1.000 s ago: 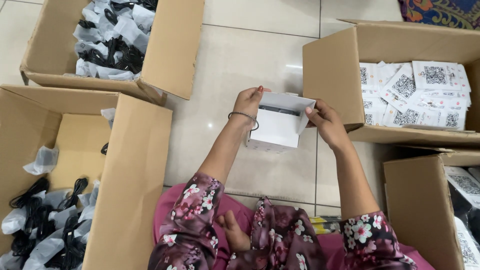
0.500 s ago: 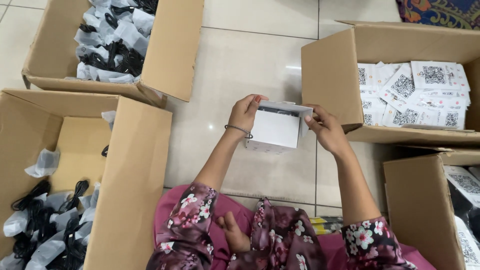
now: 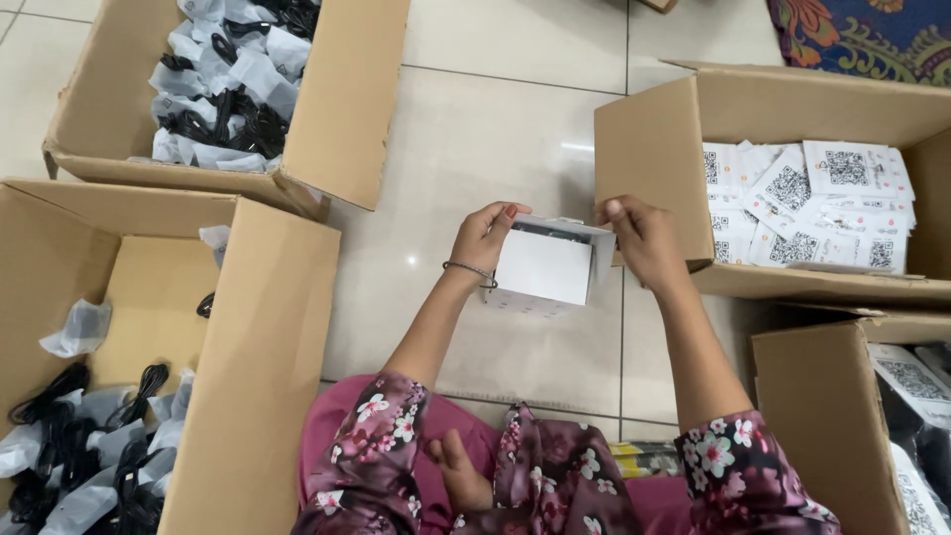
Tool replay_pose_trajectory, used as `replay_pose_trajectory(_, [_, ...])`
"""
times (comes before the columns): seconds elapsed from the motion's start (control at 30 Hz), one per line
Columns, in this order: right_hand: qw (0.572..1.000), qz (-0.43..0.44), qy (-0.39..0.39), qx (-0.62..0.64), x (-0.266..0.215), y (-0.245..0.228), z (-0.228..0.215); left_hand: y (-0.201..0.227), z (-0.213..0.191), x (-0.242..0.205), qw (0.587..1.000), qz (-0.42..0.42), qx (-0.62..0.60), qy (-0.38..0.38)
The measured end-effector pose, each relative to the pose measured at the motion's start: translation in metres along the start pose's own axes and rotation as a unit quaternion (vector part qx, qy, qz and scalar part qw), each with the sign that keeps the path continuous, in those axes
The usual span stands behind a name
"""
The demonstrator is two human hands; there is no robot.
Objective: The person packs electronic devices and QR code labels into small white boxes while sitting on the floor.
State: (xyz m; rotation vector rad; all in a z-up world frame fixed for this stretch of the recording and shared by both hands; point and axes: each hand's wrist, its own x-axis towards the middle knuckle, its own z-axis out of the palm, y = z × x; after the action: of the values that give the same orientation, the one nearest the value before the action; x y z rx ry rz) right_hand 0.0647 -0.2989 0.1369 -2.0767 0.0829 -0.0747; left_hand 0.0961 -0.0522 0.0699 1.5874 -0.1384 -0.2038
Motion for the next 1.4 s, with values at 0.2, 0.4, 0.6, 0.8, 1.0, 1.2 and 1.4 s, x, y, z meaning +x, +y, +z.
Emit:
replay_pose_trajectory(0.2, [0.987,-0.126,-0.095,0.024,-0.022,0.019,-0.005,0.001,0.001,0.005,0.999,0.019,0.028,0.021])
replay_pose_trajectory(0.4, [0.999,-0.018,-0.008,-0.036,-0.002,0.025,0.010,-0.010,0.006,0.016,0.997,0.070,0.010,0.032])
replay_pose_trajectory(0.6, [1.000,-0.010,-0.008,-0.025,-0.004,0.015,0.012,0.008,0.006,0.012,0.995,0.001,0.083,0.049])
replay_pose_trajectory(0.8, [0.999,-0.044,-0.012,-0.016,-0.033,0.019,0.020,-0.010,-0.003,-0.017,0.999,0.049,0.009,0.000])
replay_pose_trajectory(1.0, [0.955,-0.260,-0.004,-0.144,-0.096,0.063,0.035,-0.095,-0.010,-0.055,0.972,0.227,0.034,-0.049])
replay_pose_trajectory(1.2, [0.995,-0.059,0.081,0.019,-0.087,0.080,0.065,-0.067,0.012,-0.043,0.940,0.230,0.245,0.054])
replay_pose_trajectory(1.4, [0.988,-0.026,0.137,-0.068,-0.087,0.048,0.075,-0.069,0.012,-0.023,0.945,0.215,0.243,-0.032])
